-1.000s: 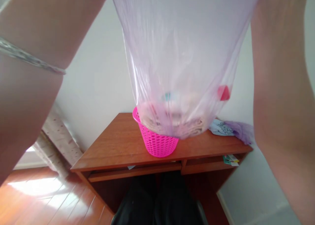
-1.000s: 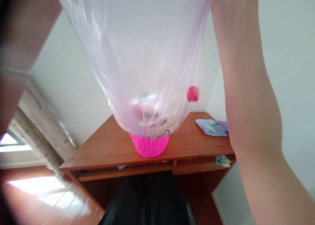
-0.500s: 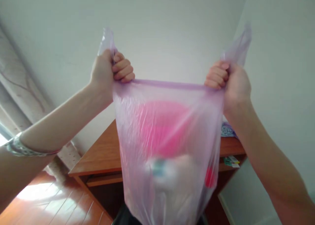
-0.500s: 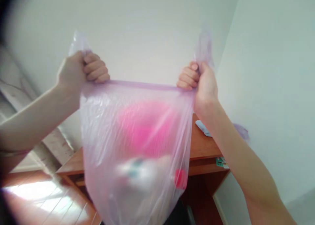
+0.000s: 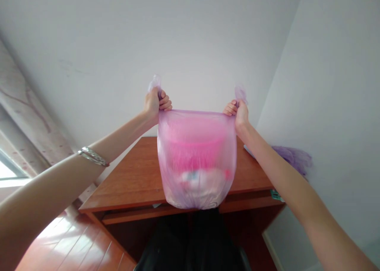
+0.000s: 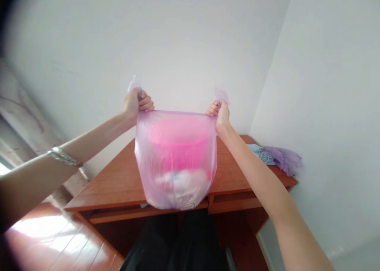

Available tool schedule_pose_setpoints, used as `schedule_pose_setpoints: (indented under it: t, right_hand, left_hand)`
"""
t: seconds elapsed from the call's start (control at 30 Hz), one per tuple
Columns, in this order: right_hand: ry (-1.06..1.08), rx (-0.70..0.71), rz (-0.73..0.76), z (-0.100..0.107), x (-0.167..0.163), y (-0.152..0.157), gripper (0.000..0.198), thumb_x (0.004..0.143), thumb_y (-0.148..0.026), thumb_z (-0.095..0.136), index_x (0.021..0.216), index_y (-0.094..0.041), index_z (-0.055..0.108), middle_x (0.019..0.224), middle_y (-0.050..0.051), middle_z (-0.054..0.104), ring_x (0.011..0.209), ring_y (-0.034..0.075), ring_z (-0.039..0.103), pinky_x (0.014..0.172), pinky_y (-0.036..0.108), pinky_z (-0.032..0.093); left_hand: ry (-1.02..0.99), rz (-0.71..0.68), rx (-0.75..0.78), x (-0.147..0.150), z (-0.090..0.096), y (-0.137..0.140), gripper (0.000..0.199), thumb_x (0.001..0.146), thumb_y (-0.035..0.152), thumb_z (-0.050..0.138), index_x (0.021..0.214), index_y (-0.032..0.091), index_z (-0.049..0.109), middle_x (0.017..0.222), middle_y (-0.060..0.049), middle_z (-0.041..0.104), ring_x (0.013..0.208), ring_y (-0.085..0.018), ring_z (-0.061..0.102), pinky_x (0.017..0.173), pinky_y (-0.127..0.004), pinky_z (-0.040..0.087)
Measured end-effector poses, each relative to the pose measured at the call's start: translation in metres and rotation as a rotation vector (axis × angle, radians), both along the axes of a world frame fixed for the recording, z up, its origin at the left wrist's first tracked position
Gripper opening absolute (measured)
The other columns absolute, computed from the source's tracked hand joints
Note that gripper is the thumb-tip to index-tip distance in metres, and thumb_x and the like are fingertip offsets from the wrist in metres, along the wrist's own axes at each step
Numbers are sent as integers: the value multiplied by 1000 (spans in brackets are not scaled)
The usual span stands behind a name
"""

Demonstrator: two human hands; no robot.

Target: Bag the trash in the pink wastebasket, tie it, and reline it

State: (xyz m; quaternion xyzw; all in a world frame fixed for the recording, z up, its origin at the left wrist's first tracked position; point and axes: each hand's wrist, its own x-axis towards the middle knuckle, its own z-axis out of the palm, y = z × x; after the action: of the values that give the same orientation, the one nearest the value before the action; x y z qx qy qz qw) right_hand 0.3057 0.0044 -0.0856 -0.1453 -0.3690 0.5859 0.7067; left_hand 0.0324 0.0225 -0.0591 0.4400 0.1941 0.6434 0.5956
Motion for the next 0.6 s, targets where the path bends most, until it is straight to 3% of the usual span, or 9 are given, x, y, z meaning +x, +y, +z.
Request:
schedule_pose_setpoints:
  t: [0.3, 0.47, 0.6]
  right_hand:
    - [115, -68, -42, -17, -5, 37, 27, 92, -21, 24, 65, -20, 28, 45, -10, 13, 35, 6, 15, 39, 18, 17]
    - [84, -114, -20, -36, -7, 29, 26, 93, -22, 29, 67, -20, 32, 46, -10, 15, 36, 5, 17, 39, 17, 22]
    - [-17, -205, -6, -58, -12, 19, 19, 89, -18, 34, 70, -19, 37, 45, -11, 19, 35, 5, 19, 39, 16, 24]
  left_hand:
    - [62, 129, 32, 4, -13, 42, 28, 87, 20, 41, 60, 19, 32, 41, 8, 18, 30, -6, 19, 35, -20, 15]
    - [148, 120, 28, 1, -28, 38, 30, 88, 23, 40, 59, 19, 31, 40, 8, 18, 30, -6, 18, 35, -19, 14]
    - [305, 102, 56, 8, -52, 25, 33, 88, 27, 42, 57, 19, 33, 39, 8, 20, 30, -5, 20, 36, -19, 14]
